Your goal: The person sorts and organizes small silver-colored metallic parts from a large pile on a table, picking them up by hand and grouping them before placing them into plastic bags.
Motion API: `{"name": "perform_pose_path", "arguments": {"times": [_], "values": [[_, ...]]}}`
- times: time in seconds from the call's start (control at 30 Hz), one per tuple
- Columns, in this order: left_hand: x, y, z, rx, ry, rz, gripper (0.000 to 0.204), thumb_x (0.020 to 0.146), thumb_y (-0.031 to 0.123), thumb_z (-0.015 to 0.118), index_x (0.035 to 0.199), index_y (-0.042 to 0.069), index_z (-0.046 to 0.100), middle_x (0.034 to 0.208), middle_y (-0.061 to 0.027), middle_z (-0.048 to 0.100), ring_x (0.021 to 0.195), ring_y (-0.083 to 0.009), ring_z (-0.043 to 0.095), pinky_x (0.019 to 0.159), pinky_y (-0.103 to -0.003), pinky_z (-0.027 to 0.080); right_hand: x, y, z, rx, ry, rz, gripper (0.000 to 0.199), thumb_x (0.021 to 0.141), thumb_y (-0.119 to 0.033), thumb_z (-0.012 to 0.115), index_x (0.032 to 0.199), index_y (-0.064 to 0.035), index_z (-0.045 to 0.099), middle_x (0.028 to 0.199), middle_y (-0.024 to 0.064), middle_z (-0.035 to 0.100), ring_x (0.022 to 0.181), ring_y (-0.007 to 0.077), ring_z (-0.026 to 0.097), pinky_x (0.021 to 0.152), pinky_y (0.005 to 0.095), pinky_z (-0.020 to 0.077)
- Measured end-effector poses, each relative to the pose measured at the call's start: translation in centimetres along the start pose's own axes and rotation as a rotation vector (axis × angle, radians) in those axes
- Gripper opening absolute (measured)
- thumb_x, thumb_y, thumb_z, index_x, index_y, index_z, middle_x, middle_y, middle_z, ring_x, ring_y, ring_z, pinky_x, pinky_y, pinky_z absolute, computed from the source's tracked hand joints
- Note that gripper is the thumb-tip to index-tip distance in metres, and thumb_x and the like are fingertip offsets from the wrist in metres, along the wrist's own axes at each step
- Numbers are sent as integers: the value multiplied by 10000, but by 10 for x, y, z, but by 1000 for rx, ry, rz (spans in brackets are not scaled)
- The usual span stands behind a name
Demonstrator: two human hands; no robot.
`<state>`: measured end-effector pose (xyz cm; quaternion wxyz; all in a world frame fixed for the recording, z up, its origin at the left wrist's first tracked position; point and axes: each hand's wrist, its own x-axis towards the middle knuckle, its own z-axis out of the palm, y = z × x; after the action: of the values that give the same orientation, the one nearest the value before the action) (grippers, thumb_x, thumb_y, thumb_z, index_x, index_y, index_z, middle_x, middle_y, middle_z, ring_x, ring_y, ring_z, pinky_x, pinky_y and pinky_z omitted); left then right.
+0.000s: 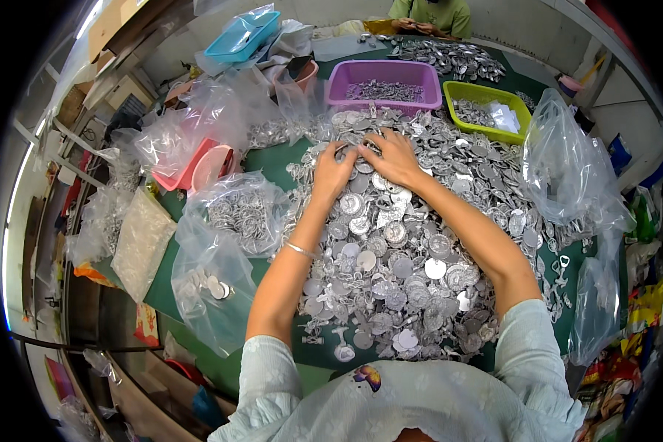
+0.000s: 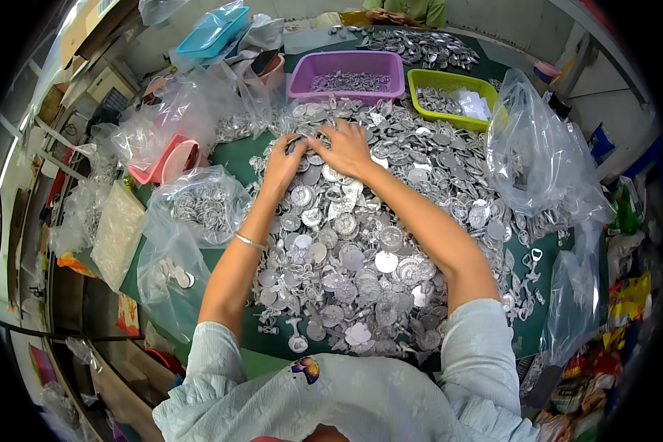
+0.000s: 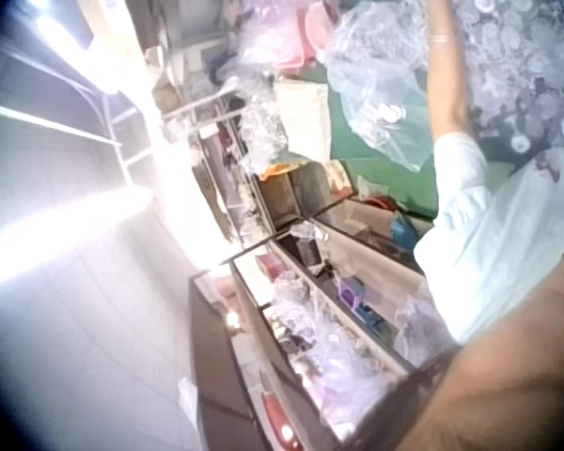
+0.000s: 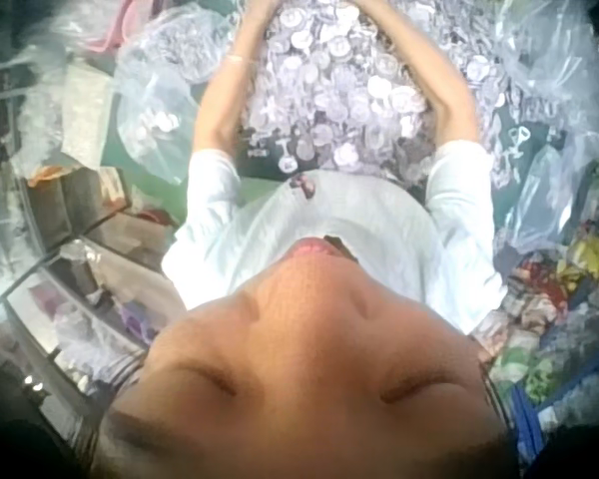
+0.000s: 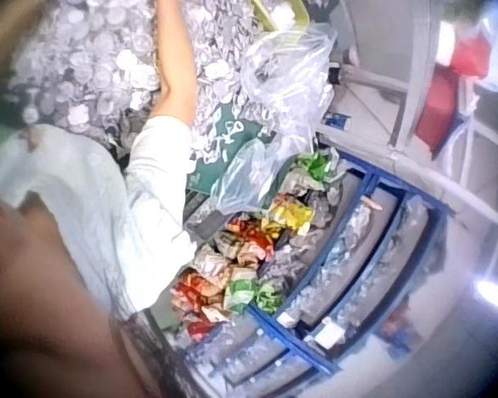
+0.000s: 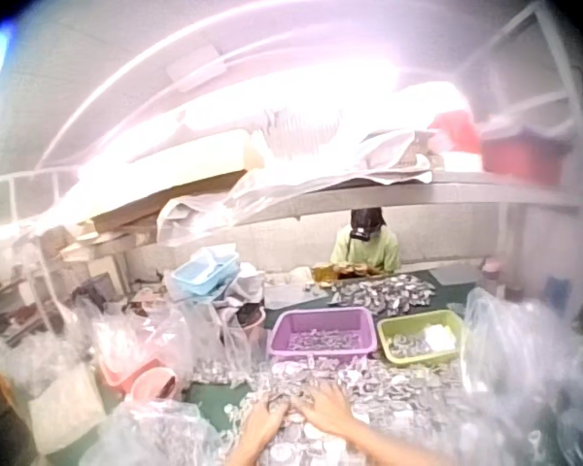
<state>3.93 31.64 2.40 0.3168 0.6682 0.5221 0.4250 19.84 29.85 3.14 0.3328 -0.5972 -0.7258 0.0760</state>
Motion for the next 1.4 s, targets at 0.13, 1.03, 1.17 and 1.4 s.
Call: {"name": "perform_pose_path", "arguments": {"times": [0.13, 1.03, 1.17, 1.4], "values": [[-11, 4, -7, 15, 24, 114, 421, 767, 335, 597, 1017, -3, 600, 1030, -228, 583, 978, -362, 541, 858, -382, 413, -6, -13, -8, 281, -24, -98, 536, 826, -509, 472, 1084, -53, 588, 1128, 186, 547, 1041, 357, 515, 909, 435, 380], [-131, 54, -8, 39, 107, 463, 293, 720, 76, 614, 987, -4, 524, 925, -159, 474, 883, -324, 481, 796, -379, 391, -113, -48, -50, 306, 162, -292, 287, 814, -286, 591, 1023, -90, 584, 1033, 89, 580, 827, 288, 609, 632, 354, 491], [-159, 58, -17, 31, 81, 487, 292, 726, 4, 590, 1001, 7, 491, 980, -188, 439, 922, -344, 470, 817, -390, 387, -136, -62, -61, 248, 101, -367, 244, 768, -188, 641, 995, -112, 594, 1034, 65, 558, 790, 270, 617, 618, 335, 503], [-214, 47, -8, 13, -8, 522, 339, 720, -107, 539, 1036, 1, 481, 1022, -194, 419, 964, -353, 451, 881, -401, 366, -188, -52, -65, 50, 42, -581, 341, 660, 5, 604, 986, -91, 593, 1067, 120, 552, 883, 300, 602, 718, 367, 508]]}}
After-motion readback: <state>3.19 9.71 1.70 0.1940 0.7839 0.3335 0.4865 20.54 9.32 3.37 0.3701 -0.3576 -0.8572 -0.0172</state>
